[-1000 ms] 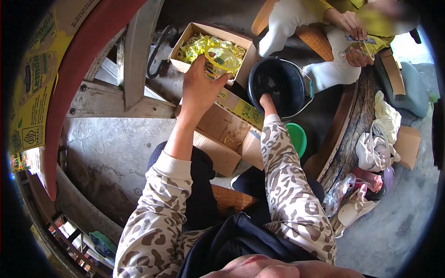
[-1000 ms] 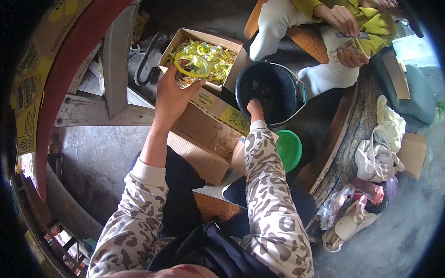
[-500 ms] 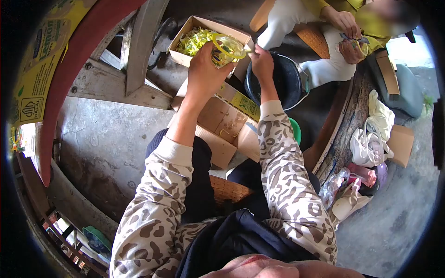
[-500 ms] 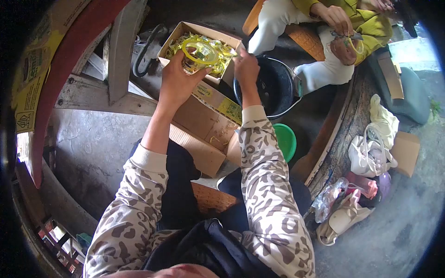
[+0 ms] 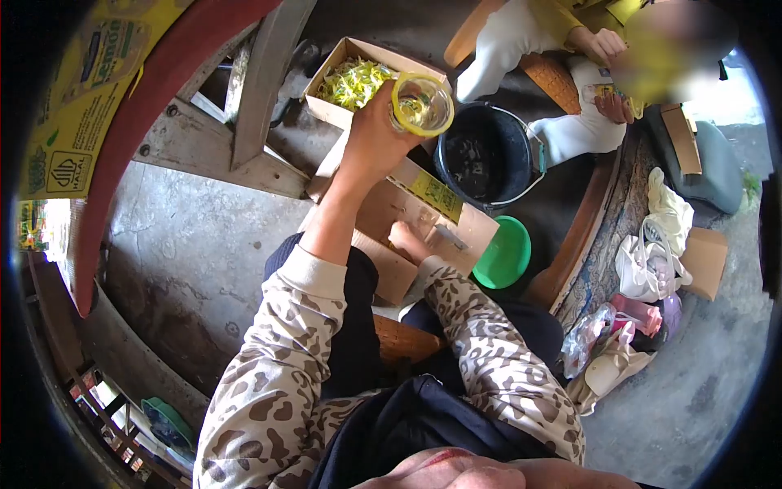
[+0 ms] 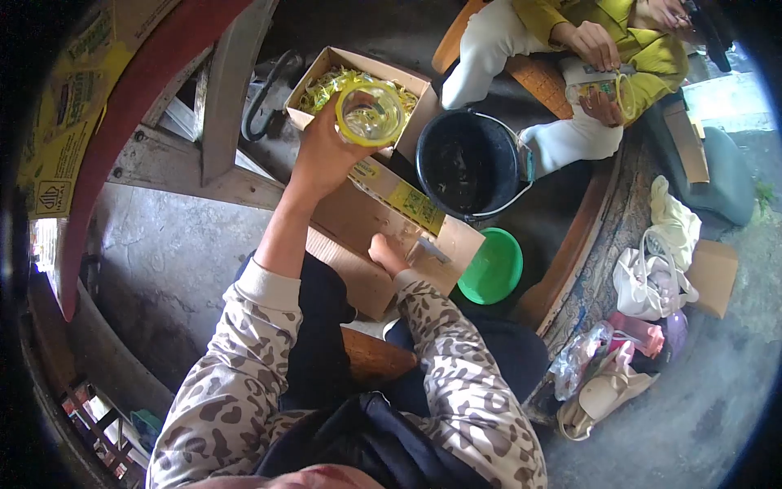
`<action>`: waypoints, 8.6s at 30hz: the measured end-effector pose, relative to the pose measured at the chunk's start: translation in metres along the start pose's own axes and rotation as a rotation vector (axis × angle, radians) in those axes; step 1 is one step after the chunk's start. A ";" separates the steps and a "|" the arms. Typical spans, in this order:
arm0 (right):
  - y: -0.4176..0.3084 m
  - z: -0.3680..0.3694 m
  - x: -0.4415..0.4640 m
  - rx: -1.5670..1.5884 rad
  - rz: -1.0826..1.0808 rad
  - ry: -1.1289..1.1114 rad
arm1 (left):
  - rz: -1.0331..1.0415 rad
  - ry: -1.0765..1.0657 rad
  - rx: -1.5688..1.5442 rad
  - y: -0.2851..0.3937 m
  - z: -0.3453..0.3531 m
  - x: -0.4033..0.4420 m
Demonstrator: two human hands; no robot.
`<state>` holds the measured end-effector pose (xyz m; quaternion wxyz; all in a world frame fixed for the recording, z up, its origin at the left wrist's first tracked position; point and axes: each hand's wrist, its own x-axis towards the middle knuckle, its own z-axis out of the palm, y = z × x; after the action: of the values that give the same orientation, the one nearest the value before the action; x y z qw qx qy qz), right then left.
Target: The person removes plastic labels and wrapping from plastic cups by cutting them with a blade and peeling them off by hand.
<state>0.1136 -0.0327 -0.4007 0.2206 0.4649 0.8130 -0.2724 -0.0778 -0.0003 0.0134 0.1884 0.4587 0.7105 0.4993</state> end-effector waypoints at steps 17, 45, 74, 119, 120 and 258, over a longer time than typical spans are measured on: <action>-0.005 -0.002 -0.030 0.268 0.358 0.137 | -0.002 -0.045 -0.018 -0.021 0.017 0.010; 0.066 -0.153 -0.083 0.752 0.170 1.305 | 0.039 0.070 -0.165 -0.021 0.012 0.009; 0.078 -0.108 -0.135 0.234 0.486 0.470 | 0.177 -0.220 -0.462 -0.005 0.024 -0.004; 0.018 -0.331 -0.286 0.406 -0.300 1.113 | 0.062 -0.681 -0.342 0.024 0.066 -0.066; 0.017 -0.331 -0.286 0.383 -0.297 1.108 | 0.068 -0.688 -0.397 0.018 0.068 -0.065; -0.064 -0.254 -0.324 0.406 -0.382 1.109 | -0.617 0.091 -0.946 -0.010 0.052 -0.151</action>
<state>0.1832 -0.1004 0.0044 -0.3804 0.4160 0.8074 -0.1742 0.0318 -0.1000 -0.0469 0.4798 0.0735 0.5178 0.7045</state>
